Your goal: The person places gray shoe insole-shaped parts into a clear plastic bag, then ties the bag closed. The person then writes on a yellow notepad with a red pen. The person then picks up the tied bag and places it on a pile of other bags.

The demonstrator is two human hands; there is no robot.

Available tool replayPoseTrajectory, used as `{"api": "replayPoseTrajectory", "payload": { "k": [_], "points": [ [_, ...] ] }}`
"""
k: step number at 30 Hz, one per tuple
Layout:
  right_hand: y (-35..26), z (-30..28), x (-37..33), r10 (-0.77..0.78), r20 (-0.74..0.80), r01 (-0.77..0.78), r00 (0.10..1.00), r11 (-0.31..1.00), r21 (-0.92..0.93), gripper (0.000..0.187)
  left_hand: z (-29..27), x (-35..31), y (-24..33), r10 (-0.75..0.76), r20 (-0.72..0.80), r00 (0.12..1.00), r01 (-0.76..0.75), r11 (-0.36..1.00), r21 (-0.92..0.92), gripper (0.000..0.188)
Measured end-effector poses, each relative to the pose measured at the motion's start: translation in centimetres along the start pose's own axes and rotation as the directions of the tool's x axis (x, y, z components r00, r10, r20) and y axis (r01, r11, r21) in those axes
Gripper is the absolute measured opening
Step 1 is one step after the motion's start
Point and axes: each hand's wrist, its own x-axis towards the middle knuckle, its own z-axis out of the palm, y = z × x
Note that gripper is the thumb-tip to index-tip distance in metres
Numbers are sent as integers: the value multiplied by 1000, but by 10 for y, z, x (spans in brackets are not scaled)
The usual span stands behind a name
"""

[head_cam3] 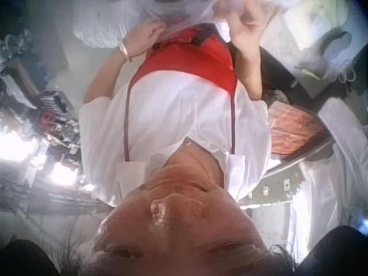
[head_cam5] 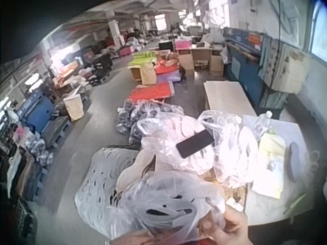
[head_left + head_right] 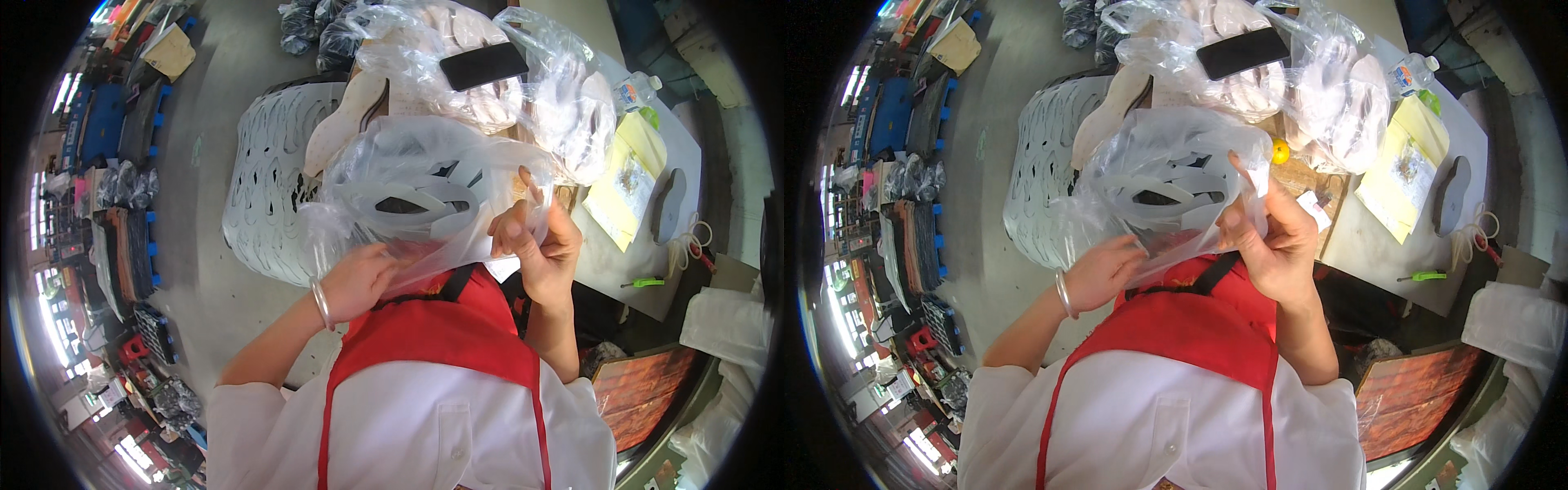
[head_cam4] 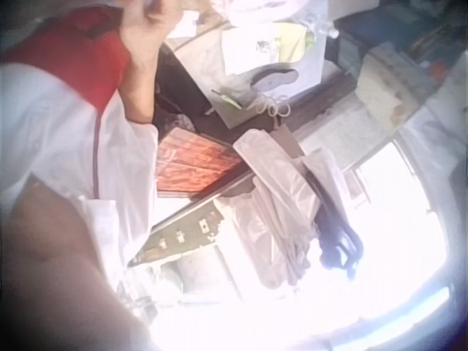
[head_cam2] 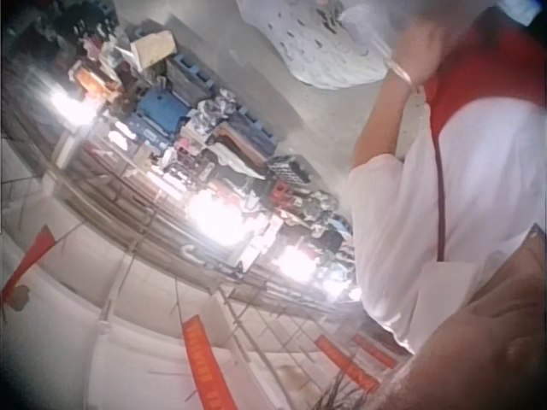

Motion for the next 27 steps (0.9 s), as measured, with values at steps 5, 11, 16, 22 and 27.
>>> {"api": "replayPoseTrajectory", "payload": {
  "k": [5, 11, 16, 22, 27],
  "points": [
    [0, 11, -10, -9, 32, 14, 999, 989, -149, 48, -32, 1, 20, -332, -15, 943, 310, 864, 398, 50],
    [-7, -1, -12, -7, -206, -13, 979, 995, -95, 53, -69, -25, 43, 108, -13, 994, -85, 850, 520, 27],
    [2, -1, -15, 16, -61, -27, 998, 981, -192, 52, -52, 71, 48, 258, 109, 960, -269, 739, 618, 13],
    [-4, -7, -19, 32, -146, -59, 989, 982, -182, 49, 8, 187, 3, 526, -48, 849, -391, 687, 612, 16],
    [-9, -10, -22, 79, -210, -134, 975, 956, -260, 52, 12, 194, -13, 586, -150, 797, -511, 785, 350, 17]
  ]
}}
